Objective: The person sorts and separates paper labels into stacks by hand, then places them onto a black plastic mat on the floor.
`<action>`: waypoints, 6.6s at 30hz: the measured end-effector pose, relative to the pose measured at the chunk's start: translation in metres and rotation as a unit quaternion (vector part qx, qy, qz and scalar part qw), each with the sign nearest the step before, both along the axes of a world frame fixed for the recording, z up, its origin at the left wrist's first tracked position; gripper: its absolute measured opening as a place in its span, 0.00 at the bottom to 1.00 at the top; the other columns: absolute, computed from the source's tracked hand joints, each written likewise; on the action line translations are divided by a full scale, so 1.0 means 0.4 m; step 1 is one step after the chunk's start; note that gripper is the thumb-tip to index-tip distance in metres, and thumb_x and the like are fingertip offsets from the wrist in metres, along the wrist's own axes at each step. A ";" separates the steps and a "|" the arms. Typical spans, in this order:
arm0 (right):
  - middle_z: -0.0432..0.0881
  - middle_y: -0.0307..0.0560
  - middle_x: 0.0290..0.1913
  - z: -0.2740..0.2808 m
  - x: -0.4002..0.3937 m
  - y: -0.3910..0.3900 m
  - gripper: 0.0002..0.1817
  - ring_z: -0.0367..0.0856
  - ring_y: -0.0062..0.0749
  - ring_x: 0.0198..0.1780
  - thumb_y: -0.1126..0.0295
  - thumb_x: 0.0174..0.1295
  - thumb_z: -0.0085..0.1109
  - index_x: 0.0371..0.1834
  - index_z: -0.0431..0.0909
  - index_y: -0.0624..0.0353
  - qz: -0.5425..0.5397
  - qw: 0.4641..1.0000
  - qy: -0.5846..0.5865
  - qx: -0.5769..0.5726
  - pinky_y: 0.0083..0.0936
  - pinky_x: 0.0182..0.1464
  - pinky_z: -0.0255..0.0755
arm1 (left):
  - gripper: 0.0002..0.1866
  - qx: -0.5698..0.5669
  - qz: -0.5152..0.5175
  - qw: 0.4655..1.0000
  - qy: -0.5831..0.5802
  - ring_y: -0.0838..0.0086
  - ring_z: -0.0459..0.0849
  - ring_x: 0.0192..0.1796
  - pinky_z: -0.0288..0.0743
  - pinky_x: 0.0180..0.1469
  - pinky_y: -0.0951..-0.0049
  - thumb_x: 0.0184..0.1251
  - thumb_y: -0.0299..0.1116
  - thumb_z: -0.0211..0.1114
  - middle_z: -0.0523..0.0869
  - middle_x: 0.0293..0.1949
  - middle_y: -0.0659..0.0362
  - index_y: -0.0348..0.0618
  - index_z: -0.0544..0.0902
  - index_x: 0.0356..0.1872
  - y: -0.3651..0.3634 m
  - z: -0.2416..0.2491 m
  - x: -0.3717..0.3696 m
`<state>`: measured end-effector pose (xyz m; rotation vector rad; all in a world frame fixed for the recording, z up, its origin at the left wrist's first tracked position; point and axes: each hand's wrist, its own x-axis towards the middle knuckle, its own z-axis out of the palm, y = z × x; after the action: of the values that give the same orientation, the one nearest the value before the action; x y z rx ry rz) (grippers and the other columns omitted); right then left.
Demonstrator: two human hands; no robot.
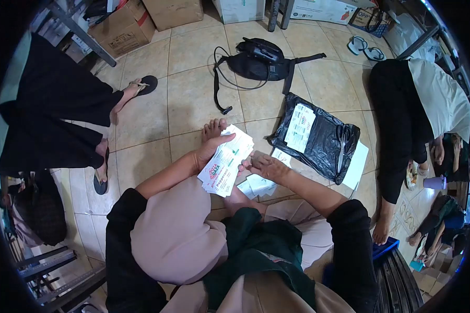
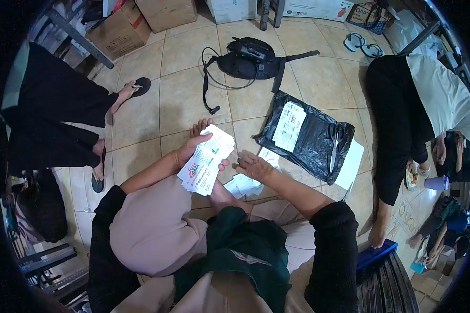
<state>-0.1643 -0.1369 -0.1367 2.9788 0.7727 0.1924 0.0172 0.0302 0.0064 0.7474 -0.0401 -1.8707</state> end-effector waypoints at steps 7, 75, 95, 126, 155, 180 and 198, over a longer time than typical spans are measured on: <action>0.78 0.47 0.52 0.072 -0.043 -0.029 0.17 0.75 0.37 0.56 0.69 0.56 0.53 0.50 0.74 0.53 -0.097 0.954 0.282 0.022 0.39 0.65 0.58 | 0.40 -0.034 -0.017 0.999 0.027 0.59 0.78 0.39 0.72 0.44 0.64 0.61 0.60 0.51 0.76 0.41 0.45 0.29 0.65 0.60 -0.004 0.005 0.003; 0.79 0.62 0.46 0.060 0.081 -0.342 0.41 0.81 0.50 0.46 0.72 0.33 0.76 0.54 0.63 0.68 -0.753 0.468 0.005 0.462 0.36 0.50 0.74 | 0.33 0.002 0.019 1.000 -0.012 0.61 0.76 0.37 0.72 0.42 0.65 0.65 0.53 0.48 0.76 0.40 0.47 0.28 0.67 0.56 -0.006 0.010 -0.013; 0.81 0.54 0.44 -0.034 0.057 -0.352 0.28 0.80 0.44 0.44 0.73 0.37 0.74 0.45 0.74 0.65 -0.699 0.550 -0.103 0.445 0.34 0.47 0.74 | 0.35 0.010 0.006 1.000 0.002 0.59 0.76 0.38 0.72 0.43 0.64 0.64 0.56 0.49 0.76 0.37 0.46 0.29 0.67 0.56 -0.006 0.002 -0.008; 0.79 0.61 0.45 0.102 0.051 -0.389 0.38 0.79 0.53 0.49 0.71 0.34 0.76 0.48 0.62 0.66 -0.707 0.533 -0.024 0.464 0.41 0.49 0.74 | 0.33 0.012 0.011 1.000 0.017 0.64 0.78 0.35 0.75 0.41 0.66 0.65 0.56 0.50 0.77 0.36 0.50 0.32 0.70 0.54 -0.007 0.027 -0.012; 0.79 0.38 0.40 0.193 -0.166 -0.316 0.15 0.77 0.23 0.42 0.80 0.54 0.63 0.44 0.73 0.60 -0.414 0.472 -0.202 0.751 0.18 0.45 0.69 | 0.31 0.038 0.026 0.999 0.013 0.63 0.78 0.35 0.75 0.41 0.64 0.65 0.57 0.50 0.77 0.37 0.48 0.37 0.70 0.54 -0.010 0.015 -0.013; 0.81 0.57 0.39 0.152 -0.115 -0.340 0.16 0.81 0.52 0.42 0.75 0.54 0.52 0.48 0.68 0.59 -0.608 0.777 0.060 0.152 0.45 0.41 0.76 | 0.33 0.012 0.030 0.999 -0.009 0.60 0.77 0.38 0.73 0.44 0.62 0.63 0.57 0.52 0.75 0.37 0.47 0.34 0.69 0.54 -0.006 0.003 -0.009; 0.79 0.33 0.35 0.139 -0.146 -0.312 0.12 0.74 0.17 0.36 0.77 0.51 0.65 0.39 0.76 0.58 -0.413 0.508 -0.121 0.746 0.17 0.42 0.69 | 0.31 0.015 0.067 0.997 -0.020 0.63 0.79 0.35 0.75 0.41 0.64 0.66 0.54 0.51 0.77 0.35 0.48 0.31 0.70 0.53 -0.011 0.010 -0.016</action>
<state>-0.2226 -0.2617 -0.0813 3.6450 -1.9303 1.9369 0.0108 0.0256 0.0103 0.7896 0.0125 -1.7331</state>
